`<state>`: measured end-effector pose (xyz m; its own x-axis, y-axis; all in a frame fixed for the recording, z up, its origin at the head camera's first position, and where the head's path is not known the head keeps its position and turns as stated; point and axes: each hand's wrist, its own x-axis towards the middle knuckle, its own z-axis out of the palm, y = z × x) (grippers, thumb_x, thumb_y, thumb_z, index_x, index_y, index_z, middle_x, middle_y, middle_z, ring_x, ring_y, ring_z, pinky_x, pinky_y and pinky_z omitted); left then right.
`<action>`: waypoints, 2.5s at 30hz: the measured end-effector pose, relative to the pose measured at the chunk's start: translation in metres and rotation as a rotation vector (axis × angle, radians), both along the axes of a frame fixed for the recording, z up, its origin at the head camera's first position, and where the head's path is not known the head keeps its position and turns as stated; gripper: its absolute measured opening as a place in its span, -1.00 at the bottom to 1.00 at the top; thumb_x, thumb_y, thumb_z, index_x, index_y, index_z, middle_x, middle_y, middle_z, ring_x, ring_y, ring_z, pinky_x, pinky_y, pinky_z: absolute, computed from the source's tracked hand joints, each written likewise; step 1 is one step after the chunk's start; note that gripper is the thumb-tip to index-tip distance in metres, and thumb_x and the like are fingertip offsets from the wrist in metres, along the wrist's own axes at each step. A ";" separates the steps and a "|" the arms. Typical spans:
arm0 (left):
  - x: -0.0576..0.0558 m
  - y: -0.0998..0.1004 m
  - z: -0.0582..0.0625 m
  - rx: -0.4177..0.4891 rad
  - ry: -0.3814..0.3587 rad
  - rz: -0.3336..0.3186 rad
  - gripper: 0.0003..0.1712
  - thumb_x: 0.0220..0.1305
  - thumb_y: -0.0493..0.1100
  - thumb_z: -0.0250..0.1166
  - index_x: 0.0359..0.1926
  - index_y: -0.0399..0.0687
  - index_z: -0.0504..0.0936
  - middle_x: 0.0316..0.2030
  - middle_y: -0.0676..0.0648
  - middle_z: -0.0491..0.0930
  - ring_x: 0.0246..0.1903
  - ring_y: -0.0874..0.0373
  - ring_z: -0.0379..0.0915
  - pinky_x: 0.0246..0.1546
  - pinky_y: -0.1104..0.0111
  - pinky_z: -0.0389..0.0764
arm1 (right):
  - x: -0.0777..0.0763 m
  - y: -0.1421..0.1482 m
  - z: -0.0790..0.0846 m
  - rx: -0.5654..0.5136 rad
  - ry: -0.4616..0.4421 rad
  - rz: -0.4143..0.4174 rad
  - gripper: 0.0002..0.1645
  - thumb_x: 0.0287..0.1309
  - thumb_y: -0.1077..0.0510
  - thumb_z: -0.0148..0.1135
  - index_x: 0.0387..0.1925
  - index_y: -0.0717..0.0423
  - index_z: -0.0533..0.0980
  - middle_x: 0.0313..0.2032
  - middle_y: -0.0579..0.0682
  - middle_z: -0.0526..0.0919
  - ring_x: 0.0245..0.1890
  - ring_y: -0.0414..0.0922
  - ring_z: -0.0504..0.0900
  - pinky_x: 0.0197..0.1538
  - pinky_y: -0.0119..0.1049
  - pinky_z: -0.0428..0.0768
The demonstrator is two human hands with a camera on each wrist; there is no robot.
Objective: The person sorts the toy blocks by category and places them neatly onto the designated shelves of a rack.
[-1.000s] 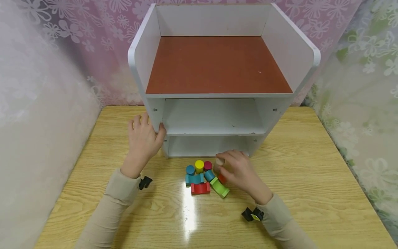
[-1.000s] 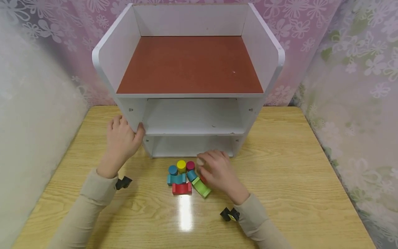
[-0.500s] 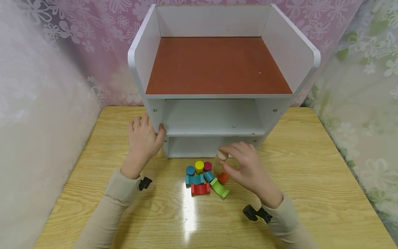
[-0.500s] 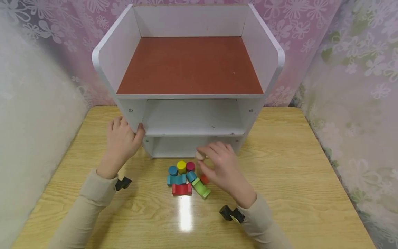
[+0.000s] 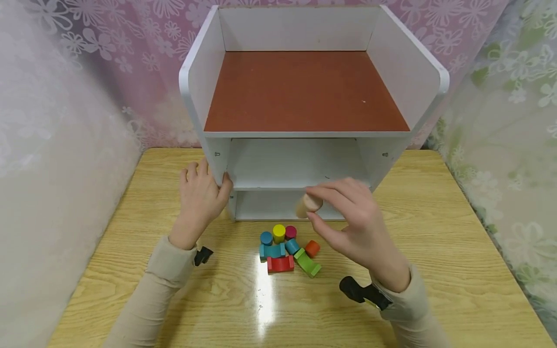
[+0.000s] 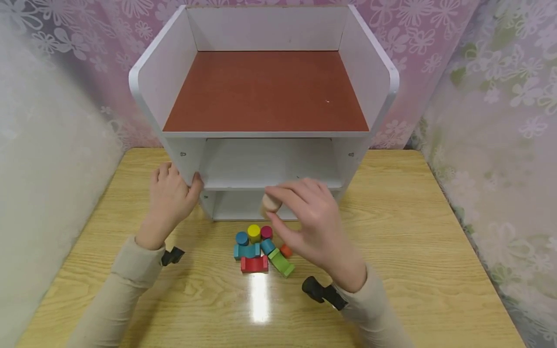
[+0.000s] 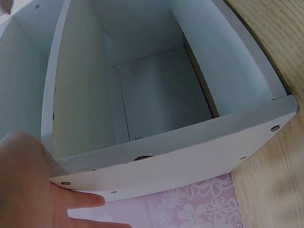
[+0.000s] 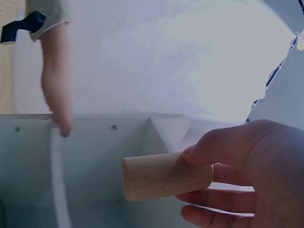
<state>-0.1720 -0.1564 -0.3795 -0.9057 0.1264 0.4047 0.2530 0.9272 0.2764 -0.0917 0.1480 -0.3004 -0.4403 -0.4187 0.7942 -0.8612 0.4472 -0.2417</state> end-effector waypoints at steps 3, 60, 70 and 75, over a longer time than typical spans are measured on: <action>0.000 0.000 0.001 0.004 -0.007 0.001 -0.33 0.41 0.10 -0.20 0.36 -0.18 0.35 0.25 -0.29 0.38 0.14 -0.37 0.25 0.17 -0.20 0.15 | -0.001 -0.005 0.016 -0.017 0.036 0.020 -0.66 0.23 0.08 0.24 -0.13 0.28 0.67 -0.24 0.06 0.71 -0.29 -0.03 0.55 -0.13 -0.16 0.32; -0.001 0.004 0.003 0.004 -0.080 0.017 -0.31 0.44 0.10 -0.23 0.44 -0.15 0.28 0.30 -0.30 0.32 0.11 -0.37 0.24 0.13 -0.20 0.19 | -0.124 -0.026 0.114 0.070 -0.006 0.096 -0.71 0.12 0.26 0.32 -0.09 0.28 0.67 -0.26 0.10 0.69 -0.26 -0.08 0.52 -0.14 -0.21 0.41; -0.005 0.006 0.003 0.008 -0.086 0.027 -0.32 0.44 0.10 -0.23 0.43 -0.15 0.29 0.27 -0.31 0.32 0.06 -0.38 0.26 0.09 -0.19 0.22 | -0.125 -0.025 0.117 0.079 0.060 0.073 -0.62 0.20 0.17 0.30 0.03 0.26 0.62 -0.20 0.12 0.68 -0.21 -0.03 0.55 -0.10 -0.18 0.44; -0.006 0.006 0.001 0.015 -0.069 0.022 -0.33 0.44 0.09 -0.22 0.41 -0.17 0.29 0.20 -0.32 0.37 0.02 -0.37 0.29 0.06 -0.18 0.25 | -0.117 -0.025 0.119 0.032 0.146 0.053 -0.64 0.22 0.17 0.27 -0.01 0.29 0.62 -0.20 0.17 0.64 -0.19 0.00 0.52 -0.10 -0.24 0.43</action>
<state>-0.1779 -0.1504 -0.3786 -0.9340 0.1004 0.3427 0.2121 0.9280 0.3062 -0.2088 0.1227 -0.1817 -0.2976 -0.4639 0.8344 -0.9087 0.4057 -0.0985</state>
